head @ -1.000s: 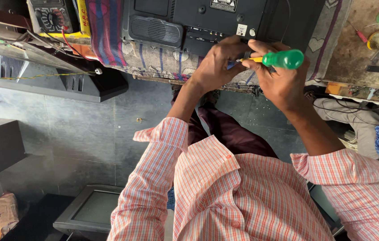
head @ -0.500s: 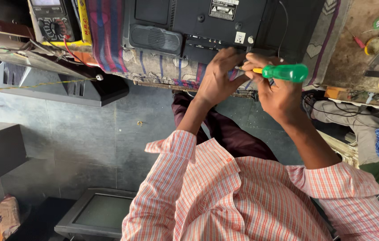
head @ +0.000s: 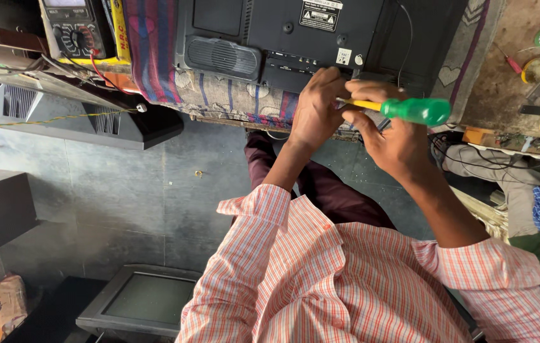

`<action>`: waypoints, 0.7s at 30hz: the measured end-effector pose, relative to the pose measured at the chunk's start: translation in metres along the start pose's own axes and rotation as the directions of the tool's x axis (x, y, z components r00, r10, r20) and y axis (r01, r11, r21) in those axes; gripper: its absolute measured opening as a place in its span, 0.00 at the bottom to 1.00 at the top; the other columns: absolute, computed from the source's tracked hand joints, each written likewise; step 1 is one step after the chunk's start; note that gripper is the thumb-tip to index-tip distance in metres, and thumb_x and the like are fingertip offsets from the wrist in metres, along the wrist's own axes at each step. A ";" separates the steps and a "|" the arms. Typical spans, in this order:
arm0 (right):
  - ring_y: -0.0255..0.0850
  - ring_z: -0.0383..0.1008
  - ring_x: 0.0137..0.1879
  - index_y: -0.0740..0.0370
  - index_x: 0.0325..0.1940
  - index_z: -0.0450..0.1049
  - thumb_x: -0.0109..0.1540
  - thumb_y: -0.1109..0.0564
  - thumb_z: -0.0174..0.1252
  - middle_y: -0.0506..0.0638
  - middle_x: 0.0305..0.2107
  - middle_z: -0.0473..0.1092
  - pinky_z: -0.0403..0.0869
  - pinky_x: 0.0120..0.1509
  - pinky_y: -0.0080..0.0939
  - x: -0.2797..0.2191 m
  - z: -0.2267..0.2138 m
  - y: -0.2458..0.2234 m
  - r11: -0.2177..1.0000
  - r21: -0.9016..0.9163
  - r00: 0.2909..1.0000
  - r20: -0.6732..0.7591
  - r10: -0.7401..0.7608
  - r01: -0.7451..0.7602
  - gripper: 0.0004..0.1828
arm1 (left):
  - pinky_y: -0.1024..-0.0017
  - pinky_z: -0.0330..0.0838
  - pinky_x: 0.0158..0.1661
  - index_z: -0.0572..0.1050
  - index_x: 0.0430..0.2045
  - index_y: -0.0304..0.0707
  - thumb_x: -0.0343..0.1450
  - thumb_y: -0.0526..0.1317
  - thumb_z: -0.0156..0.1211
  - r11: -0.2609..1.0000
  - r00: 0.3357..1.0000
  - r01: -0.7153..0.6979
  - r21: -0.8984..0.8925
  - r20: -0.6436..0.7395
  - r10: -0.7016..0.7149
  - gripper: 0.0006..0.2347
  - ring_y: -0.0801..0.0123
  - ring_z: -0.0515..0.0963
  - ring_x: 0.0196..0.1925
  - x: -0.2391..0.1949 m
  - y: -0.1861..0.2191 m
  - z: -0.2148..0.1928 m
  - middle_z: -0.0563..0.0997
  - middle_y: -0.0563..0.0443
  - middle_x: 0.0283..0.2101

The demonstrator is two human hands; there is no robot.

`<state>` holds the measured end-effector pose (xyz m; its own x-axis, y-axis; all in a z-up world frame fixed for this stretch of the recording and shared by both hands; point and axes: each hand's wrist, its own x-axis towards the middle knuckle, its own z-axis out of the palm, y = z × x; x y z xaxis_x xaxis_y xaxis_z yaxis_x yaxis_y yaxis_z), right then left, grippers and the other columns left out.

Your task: The person uses a screwdriver to remove screws from the back panel of a television set. After removing the screws, the person detaches the back cover, exposing the internal circuit boards and wiring.

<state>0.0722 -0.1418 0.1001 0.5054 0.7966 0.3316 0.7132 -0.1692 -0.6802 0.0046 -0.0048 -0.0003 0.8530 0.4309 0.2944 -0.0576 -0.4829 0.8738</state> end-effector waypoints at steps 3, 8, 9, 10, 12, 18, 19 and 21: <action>0.46 0.79 0.49 0.66 0.51 0.76 0.66 0.64 0.71 0.58 0.42 0.76 0.76 0.52 0.43 -0.002 0.002 0.003 0.990 -0.072 0.992 0.022 0.121 -0.120 0.12 | 0.62 0.69 0.39 0.70 0.29 0.35 0.57 0.31 0.72 0.997 0.997 0.030 -0.065 -0.064 -0.034 0.14 0.55 0.73 0.38 -0.008 -0.004 0.005 0.71 0.47 0.33; 0.46 0.81 0.58 0.67 0.60 0.71 0.72 0.67 0.63 0.55 0.50 0.78 0.78 0.63 0.43 -0.010 -0.002 0.005 0.994 -0.014 0.993 -0.037 0.111 -0.112 0.14 | 0.70 0.61 0.29 0.73 0.30 0.32 0.66 0.34 0.69 0.787 0.844 0.483 -0.383 -0.036 -0.536 0.09 0.72 0.64 0.27 -0.054 -0.012 0.018 0.66 0.54 0.26; 0.46 0.81 0.59 0.68 0.61 0.70 0.72 0.67 0.62 0.55 0.50 0.78 0.78 0.64 0.43 -0.013 -0.004 0.005 0.994 -0.001 0.994 -0.038 0.105 -0.105 0.14 | 0.72 0.57 0.28 0.73 0.29 0.32 0.71 0.37 0.67 0.614 0.735 0.597 -0.516 0.047 -0.676 0.08 0.75 0.61 0.27 -0.065 -0.014 0.023 0.65 0.56 0.26; 0.46 0.81 0.60 0.68 0.62 0.70 0.72 0.68 0.61 0.55 0.50 0.78 0.78 0.64 0.42 -0.017 -0.007 0.003 0.994 0.012 0.993 -0.022 0.112 -0.112 0.14 | 0.75 0.53 0.28 0.73 0.29 0.32 0.77 0.39 0.65 0.403 0.607 0.675 -0.618 0.155 -0.779 0.10 0.78 0.59 0.27 -0.073 -0.017 0.030 0.64 0.58 0.26; 0.45 0.80 0.62 0.68 0.63 0.68 0.73 0.69 0.59 0.55 0.52 0.78 0.78 0.64 0.40 -0.023 -0.015 -0.002 0.991 0.045 0.992 0.011 0.123 -0.123 0.15 | 0.78 0.59 0.27 0.76 0.31 0.35 0.76 0.45 0.56 0.139 0.502 0.677 -0.722 0.316 -0.805 0.12 0.80 0.63 0.25 -0.084 -0.025 0.042 0.70 0.58 0.25; 0.42 0.80 0.55 0.70 0.61 0.68 0.71 0.69 0.60 0.57 0.49 0.78 0.77 0.63 0.41 -0.047 -0.038 -0.021 0.972 0.091 0.975 -0.025 0.220 -0.217 0.14 | 0.79 0.60 0.25 0.75 0.31 0.37 0.77 0.50 0.55 -0.116 0.555 0.556 -0.823 0.472 -0.685 0.14 0.80 0.64 0.22 -0.099 -0.040 0.072 0.72 0.57 0.23; 0.43 0.80 0.55 0.70 0.60 0.68 0.71 0.69 0.60 0.58 0.49 0.78 0.78 0.62 0.41 -0.050 -0.042 -0.022 0.960 0.147 0.969 -0.025 0.244 -0.238 0.14 | 0.79 0.58 0.24 0.76 0.32 0.36 0.78 0.49 0.57 -0.075 0.616 0.545 -0.835 0.460 -0.640 0.14 0.81 0.63 0.22 -0.102 -0.041 0.075 0.71 0.59 0.23; 0.46 0.80 0.56 0.72 0.59 0.67 0.71 0.68 0.59 0.62 0.50 0.76 0.80 0.59 0.41 -0.058 -0.052 -0.021 0.925 0.256 0.955 -0.023 0.296 -0.281 0.13 | 0.79 0.58 0.24 0.74 0.30 0.37 0.79 0.48 0.58 -0.076 0.636 0.545 -0.835 0.472 -0.611 0.14 0.82 0.62 0.21 -0.107 -0.041 0.081 0.70 0.59 0.22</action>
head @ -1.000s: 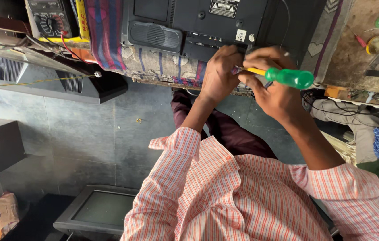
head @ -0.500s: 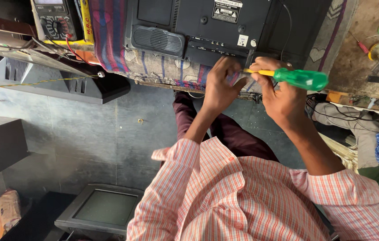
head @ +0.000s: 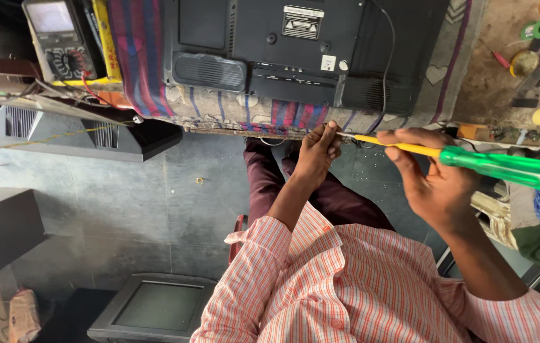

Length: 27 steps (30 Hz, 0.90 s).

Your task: The person uses a screwdriver to remove screws from the back panel of a television set. After removing the screws, the person detaches the back cover, exposing the internal circuit boards and wiring.

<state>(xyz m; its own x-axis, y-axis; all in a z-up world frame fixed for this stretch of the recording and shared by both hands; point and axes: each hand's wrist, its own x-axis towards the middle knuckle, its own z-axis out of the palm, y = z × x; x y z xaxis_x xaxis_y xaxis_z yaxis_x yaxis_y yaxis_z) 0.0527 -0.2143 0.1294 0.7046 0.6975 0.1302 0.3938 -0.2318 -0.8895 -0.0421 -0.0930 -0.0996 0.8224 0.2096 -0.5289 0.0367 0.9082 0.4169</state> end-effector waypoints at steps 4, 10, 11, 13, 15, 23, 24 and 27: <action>0.46 0.80 0.56 0.72 0.55 0.65 0.76 0.66 0.55 0.61 0.46 0.74 0.81 0.62 0.39 -0.013 -0.020 0.001 0.995 0.094 0.984 -0.177 0.031 -0.014 0.06 | 0.79 0.55 0.19 0.72 0.25 0.32 0.79 0.48 0.58 0.972 0.984 0.061 0.225 -0.175 -0.022 0.17 0.81 0.61 0.17 -0.002 -0.012 0.001 0.69 0.57 0.19; 0.42 0.75 0.47 0.73 0.52 0.62 0.76 0.66 0.51 0.61 0.46 0.74 0.73 0.54 0.35 -0.017 -0.057 0.026 0.991 -0.111 0.938 -0.346 0.038 -0.081 0.06 | 0.80 0.63 0.28 0.76 0.37 0.33 0.73 0.34 0.53 0.929 0.998 -0.013 0.369 -0.045 0.032 0.05 0.81 0.69 0.25 0.001 -0.003 0.011 0.79 0.54 0.29; 0.40 0.71 0.42 0.75 0.50 0.65 0.74 0.66 0.51 0.62 0.45 0.75 0.69 0.47 0.35 -0.019 -0.060 0.033 0.974 -0.160 0.928 -0.361 0.094 -0.161 0.05 | 0.80 0.64 0.30 0.76 0.37 0.32 0.72 0.32 0.50 0.924 0.999 -0.012 0.383 -0.028 0.024 0.07 0.80 0.69 0.26 0.001 0.000 0.015 0.79 0.53 0.29; 0.37 0.70 0.40 0.75 0.50 0.69 0.76 0.66 0.52 0.61 0.44 0.75 0.68 0.44 0.32 -0.021 -0.061 0.049 0.961 -0.210 0.931 -0.353 0.096 -0.179 0.05 | 0.80 0.65 0.32 0.78 0.36 0.29 0.70 0.28 0.45 0.911 1.000 -0.022 0.411 0.001 0.023 0.11 0.79 0.69 0.27 0.001 0.008 0.023 0.79 0.51 0.29; 0.35 0.77 0.48 0.74 0.53 0.69 0.82 0.65 0.52 0.58 0.47 0.75 0.75 0.51 0.30 -0.025 -0.059 0.062 0.974 -0.213 0.954 -0.300 0.004 -0.071 0.06 | 0.79 0.63 0.30 0.78 0.36 0.29 0.73 0.29 0.44 0.860 1.000 -0.027 0.510 0.017 0.021 0.11 0.79 0.68 0.27 0.004 0.015 0.031 0.77 0.52 0.28; 0.39 0.79 0.43 0.73 0.53 0.67 0.78 0.64 0.53 0.58 0.47 0.76 0.77 0.45 0.31 -0.026 -0.041 0.088 0.986 -0.161 0.944 -0.330 -0.018 -0.037 0.06 | 0.78 0.65 0.33 0.79 0.41 0.26 0.70 0.28 0.41 0.727 0.967 -0.216 0.652 0.246 0.066 0.15 0.79 0.67 0.29 0.013 0.039 0.060 0.75 0.54 0.30; 0.40 0.82 0.47 0.73 0.55 0.66 0.79 0.63 0.53 0.58 0.49 0.75 0.80 0.49 0.31 -0.026 -0.040 0.088 0.992 -0.129 0.945 -0.325 -0.042 0.000 0.07 | 0.78 0.66 0.33 0.79 0.41 0.26 0.71 0.28 0.41 0.731 0.966 -0.208 0.650 0.253 0.050 0.14 0.79 0.67 0.29 0.014 0.042 0.066 0.75 0.54 0.30; 0.42 0.82 0.49 0.72 0.53 0.67 0.78 0.64 0.54 0.57 0.49 0.75 0.81 0.49 0.32 -0.023 -0.039 0.085 0.980 -0.199 0.952 -0.304 -0.035 -0.028 0.06 | 0.76 0.67 0.34 0.79 0.44 0.27 0.75 0.29 0.48 0.585 0.948 -0.295 0.756 0.309 0.079 0.10 0.78 0.69 0.31 0.008 0.050 0.087 0.74 0.56 0.31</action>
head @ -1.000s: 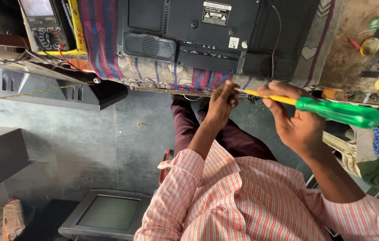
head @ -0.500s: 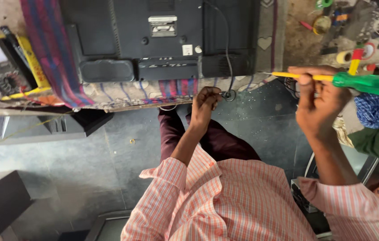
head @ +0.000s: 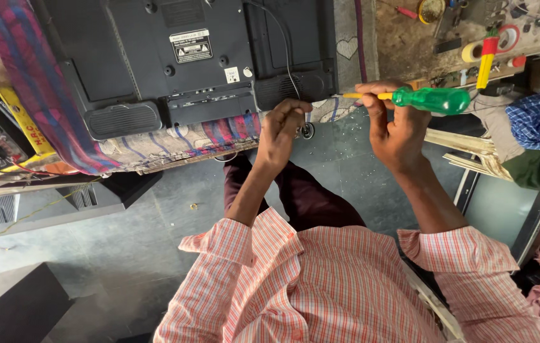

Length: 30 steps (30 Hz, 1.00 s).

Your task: The person uses a screwdriver to remove screws from the back panel of a television set. After removing the screws, the person detaches the back cover, exposing the internal circuit boards and wiring.

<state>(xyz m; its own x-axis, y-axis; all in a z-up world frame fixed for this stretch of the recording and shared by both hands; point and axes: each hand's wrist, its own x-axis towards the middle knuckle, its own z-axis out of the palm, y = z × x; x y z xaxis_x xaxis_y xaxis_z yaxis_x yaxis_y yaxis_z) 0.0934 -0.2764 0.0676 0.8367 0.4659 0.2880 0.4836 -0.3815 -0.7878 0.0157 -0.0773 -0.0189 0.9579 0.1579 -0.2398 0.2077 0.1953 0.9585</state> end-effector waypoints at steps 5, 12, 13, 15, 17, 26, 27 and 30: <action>0.48 0.80 0.50 0.67 0.51 0.72 0.73 0.64 0.63 0.56 0.45 0.76 0.78 0.49 0.42 0.003 -0.003 -0.003 0.972 -0.218 0.996 -0.015 -0.090 0.085 0.06 | 0.67 0.69 0.35 0.77 0.51 0.31 0.70 0.33 0.65 0.877 0.967 -0.257 0.407 0.113 0.231 0.15 0.63 0.71 0.34 0.008 0.029 0.030 0.70 0.46 0.32; 0.47 0.80 0.49 0.66 0.51 0.75 0.70 0.66 0.66 0.55 0.45 0.78 0.77 0.49 0.43 0.012 -0.018 -0.008 0.949 -0.288 0.987 0.126 -0.096 0.129 0.07 | 0.60 0.74 0.48 0.78 0.46 0.34 0.71 0.33 0.65 0.728 0.858 -0.503 0.467 0.168 0.486 0.11 0.54 0.76 0.46 0.036 0.015 0.057 0.75 0.46 0.40; 0.47 0.80 0.50 0.67 0.52 0.74 0.70 0.68 0.62 0.56 0.46 0.77 0.78 0.50 0.43 0.011 -0.019 -0.011 0.970 -0.221 0.989 0.125 -0.075 0.102 0.07 | 0.60 0.74 0.48 0.78 0.43 0.35 0.70 0.33 0.65 0.715 0.851 -0.511 0.477 0.160 0.501 0.09 0.55 0.77 0.46 0.035 0.010 0.058 0.76 0.48 0.40; 0.47 0.79 0.52 0.70 0.54 0.72 0.69 0.71 0.56 0.58 0.49 0.75 0.78 0.53 0.43 0.012 -0.018 -0.018 0.995 -0.082 0.992 0.124 -0.038 0.049 0.09 | 0.60 0.74 0.47 0.79 0.39 0.35 0.68 0.34 0.68 0.717 0.855 -0.490 0.496 0.111 0.507 0.09 0.55 0.77 0.44 0.035 0.005 0.060 0.76 0.49 0.39; 0.48 0.79 0.53 0.70 0.55 0.72 0.68 0.72 0.55 0.60 0.50 0.75 0.78 0.54 0.44 0.012 -0.019 -0.027 0.994 -0.084 0.986 0.152 -0.063 0.076 0.11 | 0.59 0.74 0.45 0.78 0.35 0.35 0.65 0.35 0.70 0.715 0.864 -0.456 0.530 0.072 0.498 0.08 0.55 0.76 0.43 0.038 0.005 0.062 0.76 0.49 0.37; 0.46 0.78 0.53 0.66 0.54 0.72 0.67 0.63 0.61 0.55 0.46 0.76 0.77 0.58 0.40 0.013 -0.001 -0.031 0.984 0.073 0.987 0.010 0.160 -0.160 0.12 | 0.58 0.71 0.43 0.78 0.41 0.28 0.62 0.33 0.69 0.738 0.849 -0.494 0.460 0.073 0.523 0.15 0.51 0.73 0.41 0.032 0.024 0.055 0.73 0.44 0.37; 0.46 0.78 0.55 0.66 0.56 0.70 0.67 0.63 0.56 0.54 0.47 0.76 0.77 0.60 0.38 0.009 -0.002 -0.031 0.951 0.205 0.972 0.026 0.231 -0.232 0.13 | 0.59 0.72 0.43 0.78 0.42 0.30 0.65 0.32 0.68 0.752 0.862 -0.482 0.450 0.090 0.498 0.12 0.53 0.74 0.41 0.028 0.025 0.055 0.73 0.45 0.37; 0.48 0.79 0.56 0.66 0.56 0.73 0.68 0.65 0.63 0.59 0.54 0.75 0.77 0.61 0.40 0.003 -0.004 -0.029 0.998 -0.055 0.999 0.046 -0.013 0.016 0.13 | 0.60 0.72 0.44 0.77 0.35 0.34 0.65 0.32 0.69 0.753 0.887 -0.426 0.502 0.065 0.458 0.09 0.54 0.75 0.42 0.026 0.024 0.057 0.74 0.47 0.36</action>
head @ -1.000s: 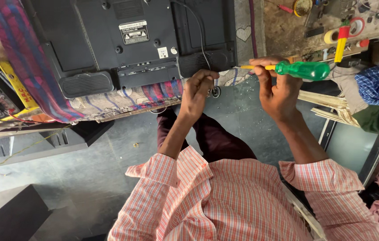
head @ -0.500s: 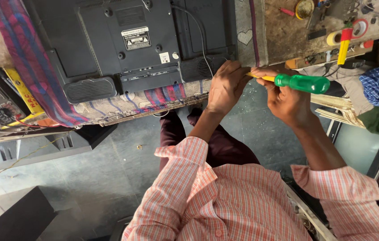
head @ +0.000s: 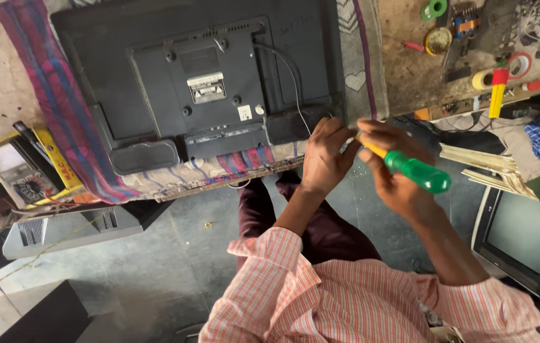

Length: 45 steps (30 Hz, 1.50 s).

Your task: The person uses a screwdriver to remove screws from the back panel of a television set. After removing the screws, the person detaches the back cover, exposing the internal circuit boards and wiring.

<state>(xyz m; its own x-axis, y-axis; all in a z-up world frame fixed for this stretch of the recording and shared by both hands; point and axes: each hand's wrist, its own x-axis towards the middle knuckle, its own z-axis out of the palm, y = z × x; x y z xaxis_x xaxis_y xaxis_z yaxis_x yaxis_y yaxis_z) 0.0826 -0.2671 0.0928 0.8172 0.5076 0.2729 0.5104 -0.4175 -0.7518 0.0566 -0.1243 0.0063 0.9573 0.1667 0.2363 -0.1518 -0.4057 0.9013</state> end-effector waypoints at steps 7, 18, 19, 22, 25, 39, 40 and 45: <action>0.47 0.79 0.59 0.68 0.60 0.71 0.70 0.66 0.60 0.56 0.52 0.75 0.76 0.63 0.39 0.000 0.008 -0.002 0.988 0.082 0.986 -0.087 0.142 -0.135 0.14 | 0.60 0.72 0.44 0.78 0.38 0.32 0.65 0.29 0.69 0.999 1.000 0.003 -0.052 -0.015 -0.003 0.10 0.53 0.75 0.42 0.004 0.000 0.003 0.73 0.46 0.37; 0.44 0.80 0.55 0.69 0.57 0.72 0.70 0.72 0.61 0.57 0.50 0.76 0.78 0.58 0.38 -0.008 -0.008 -0.005 0.984 -0.015 0.977 -0.121 0.173 -0.176 0.12 | 0.69 0.67 0.34 0.77 0.34 0.33 0.64 0.33 0.70 0.887 0.907 0.419 -0.194 0.039 -0.420 0.09 0.68 0.70 0.31 -0.015 0.006 -0.005 0.71 0.52 0.30; 0.43 0.80 0.54 0.69 0.57 0.71 0.70 0.73 0.60 0.58 0.50 0.76 0.78 0.57 0.37 -0.010 -0.012 -0.006 0.985 0.008 0.979 -0.114 0.170 -0.170 0.13 | 0.72 0.66 0.31 0.77 0.34 0.34 0.66 0.34 0.69 0.803 0.832 0.547 -0.237 0.049 -0.553 0.07 0.73 0.69 0.28 -0.024 0.005 -0.001 0.71 0.54 0.28; 0.43 0.81 0.53 0.70 0.59 0.71 0.69 0.73 0.60 0.59 0.50 0.76 0.80 0.55 0.36 -0.014 -0.026 -0.013 0.987 0.036 0.982 -0.095 0.162 -0.159 0.14 | 0.78 0.59 0.27 0.81 0.36 0.33 0.75 0.44 0.60 0.242 0.459 0.850 -0.468 0.431 -0.777 0.11 0.81 0.63 0.24 -0.041 -0.012 0.011 0.70 0.59 0.25; 0.42 0.81 0.48 0.71 0.57 0.71 0.67 0.73 0.61 0.60 0.47 0.77 0.75 0.46 0.31 -0.016 -0.039 -0.029 0.977 0.001 0.974 -0.079 0.211 -0.212 0.15 | 0.78 0.62 0.29 0.80 0.39 0.33 0.78 0.49 0.51 -0.067 0.466 0.710 -0.701 0.540 -0.701 0.17 0.82 0.64 0.25 -0.052 -0.027 0.028 0.72 0.60 0.26; 0.49 0.80 0.56 0.67 0.56 0.57 0.73 0.68 0.49 0.63 0.51 0.74 0.81 0.63 0.44 0.029 -0.017 -0.036 0.943 0.327 0.977 -0.171 0.127 -0.065 0.09 | 0.81 0.59 0.27 0.80 0.37 0.31 0.77 0.43 0.57 0.238 0.598 0.652 -0.720 0.294 -0.746 0.12 0.84 0.65 0.24 -0.053 -0.013 -0.016 0.75 0.60 0.24; 0.50 0.80 0.56 0.68 0.57 0.58 0.74 0.69 0.49 0.63 0.51 0.74 0.81 0.62 0.44 0.036 -0.010 -0.029 0.959 0.283 0.986 -0.151 0.077 -0.032 0.10 | 0.82 0.60 0.28 0.80 0.39 0.31 0.77 0.43 0.56 0.298 0.628 0.636 -0.712 0.253 -0.736 0.11 0.84 0.67 0.26 -0.052 -0.011 -0.024 0.76 0.60 0.26; 0.53 0.82 0.52 0.69 0.55 0.63 0.70 0.75 0.51 0.62 0.46 0.76 0.82 0.55 0.45 0.059 0.026 -0.002 0.996 0.056 0.997 -0.034 -0.073 0.074 0.12 | 0.82 0.59 0.27 0.81 0.43 0.27 0.77 0.37 0.57 0.449 0.638 0.669 -0.592 0.147 -0.756 0.10 0.83 0.65 0.25 -0.043 -0.017 -0.062 0.78 0.55 0.26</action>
<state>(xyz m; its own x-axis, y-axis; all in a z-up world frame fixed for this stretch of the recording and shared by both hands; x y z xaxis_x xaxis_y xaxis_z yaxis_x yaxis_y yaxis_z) 0.1230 -0.2167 0.0944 0.7867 0.5105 0.3471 0.5541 -0.3361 -0.7616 0.0030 -0.0689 0.0039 0.7616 0.2809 -0.5840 0.4263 0.4616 0.7780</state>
